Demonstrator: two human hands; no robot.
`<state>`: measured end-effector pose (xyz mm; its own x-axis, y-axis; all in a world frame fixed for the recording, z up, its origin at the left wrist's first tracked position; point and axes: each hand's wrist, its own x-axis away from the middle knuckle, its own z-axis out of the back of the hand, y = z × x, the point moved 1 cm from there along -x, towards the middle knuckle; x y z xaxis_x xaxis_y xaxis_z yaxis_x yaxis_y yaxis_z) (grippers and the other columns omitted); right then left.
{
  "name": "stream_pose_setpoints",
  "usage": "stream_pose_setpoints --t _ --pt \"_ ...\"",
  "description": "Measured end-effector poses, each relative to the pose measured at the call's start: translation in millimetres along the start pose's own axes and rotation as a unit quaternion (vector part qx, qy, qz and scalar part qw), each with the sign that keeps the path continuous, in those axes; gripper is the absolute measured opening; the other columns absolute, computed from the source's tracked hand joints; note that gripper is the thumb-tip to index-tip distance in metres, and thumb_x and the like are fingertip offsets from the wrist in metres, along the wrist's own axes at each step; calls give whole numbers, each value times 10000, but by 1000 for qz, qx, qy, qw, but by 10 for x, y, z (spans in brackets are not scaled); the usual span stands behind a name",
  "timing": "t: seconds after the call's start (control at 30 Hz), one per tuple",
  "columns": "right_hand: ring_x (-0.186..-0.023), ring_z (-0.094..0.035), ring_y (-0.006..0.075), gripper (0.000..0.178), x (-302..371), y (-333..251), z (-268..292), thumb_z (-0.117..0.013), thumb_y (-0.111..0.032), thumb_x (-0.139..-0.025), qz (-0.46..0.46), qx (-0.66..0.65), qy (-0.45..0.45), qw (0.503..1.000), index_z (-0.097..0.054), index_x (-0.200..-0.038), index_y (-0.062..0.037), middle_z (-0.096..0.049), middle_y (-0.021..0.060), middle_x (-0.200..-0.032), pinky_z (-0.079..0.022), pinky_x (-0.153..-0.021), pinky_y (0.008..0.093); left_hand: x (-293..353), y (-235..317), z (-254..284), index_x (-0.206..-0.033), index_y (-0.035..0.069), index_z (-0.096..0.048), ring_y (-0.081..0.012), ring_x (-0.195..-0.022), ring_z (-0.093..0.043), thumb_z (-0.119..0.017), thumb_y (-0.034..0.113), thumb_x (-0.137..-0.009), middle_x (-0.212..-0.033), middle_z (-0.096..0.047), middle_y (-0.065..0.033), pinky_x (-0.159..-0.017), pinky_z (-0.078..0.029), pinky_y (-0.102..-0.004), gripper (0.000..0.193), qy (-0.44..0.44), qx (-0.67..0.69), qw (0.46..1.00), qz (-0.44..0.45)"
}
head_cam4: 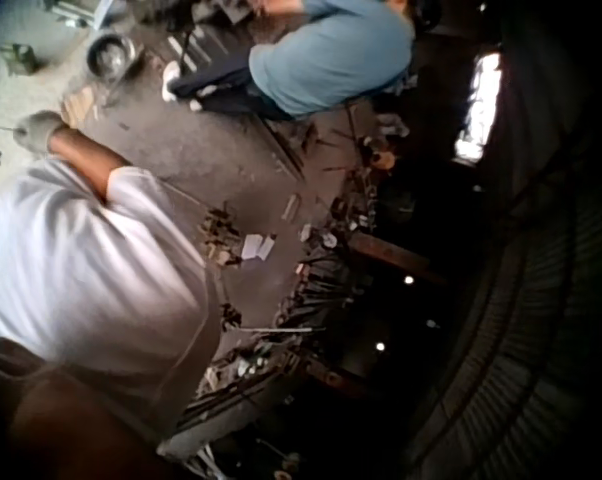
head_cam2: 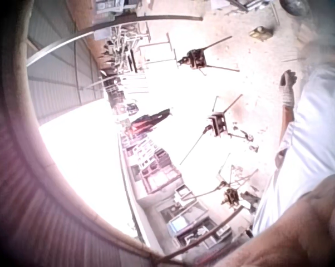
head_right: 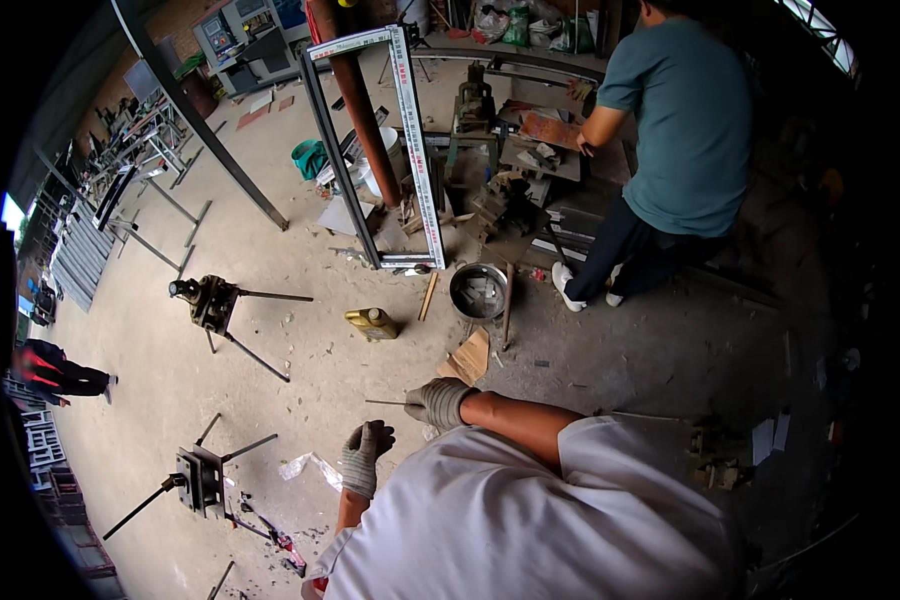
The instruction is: The person moves a large fan, then picks up and carries a window frame, placing it on a stack of frames. They continue to handle and stack additional window frames in a workshop area.
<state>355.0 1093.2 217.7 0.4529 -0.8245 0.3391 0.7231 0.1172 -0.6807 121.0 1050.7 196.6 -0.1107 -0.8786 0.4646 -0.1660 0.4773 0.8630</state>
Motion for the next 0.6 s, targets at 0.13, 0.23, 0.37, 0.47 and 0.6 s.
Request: stream_pose_setpoints --t 0.13,0.23,0.37,0.47,0.6 --pt "-815 -625 398 316 -35 -419 140 -488 -399 -931 97 33 -55 993 -634 -998 -127 -665 172 -856 -478 -729 493 -8 241 -119 -1060 -14 -627 -211 -767 -671 -575 400 -952 -850 -689 -126 -727 -548 -333 431 4 26 999 -24" --pt "-821 -626 396 324 -58 -414 166 -481 -405 -935 129 30 -62 989 -636 -1003 -129 -665 173 -862 -476 -737 498 11 247 -136 -1005 -22 -628 -206 -703 -653 -562 423 -953 -773 -671 -119 -692 -541 -337 453 22 49 998 -27" --pt "-835 -624 379 290 -63 -363 225 -524 -352 -888 128 35 -100 986 -644 -1021 -123 -663 178 -875 -477 -763 482 85 231 -209 -928 5 -633 -201 -635 -626 -565 429 -950 -696 -638 -96 -660 -526 -337 430 68 109 992 2" --pt "-846 -620 351 270 -136 -125 54 -564 -301 -850 257 55 13 965 -648 -1006 -96 -662 157 -874 -474 -783 453 11 33 35 -876 52 -617 -188 -606 -585 -586 467 -925 -649 -588 -48 -663 -522 -380 418 79 199 977 24" --pt "-837 -632 364 242 -191 -109 13 -580 -301 -845 275 -21 39 960 -653 -964 -104 -676 162 -874 -492 -777 460 -12 -44 172 -932 77 -599 -182 -596 -550 -576 498 -920 -658 -574 -28 -734 -507 -402 423 80 264 960 51"
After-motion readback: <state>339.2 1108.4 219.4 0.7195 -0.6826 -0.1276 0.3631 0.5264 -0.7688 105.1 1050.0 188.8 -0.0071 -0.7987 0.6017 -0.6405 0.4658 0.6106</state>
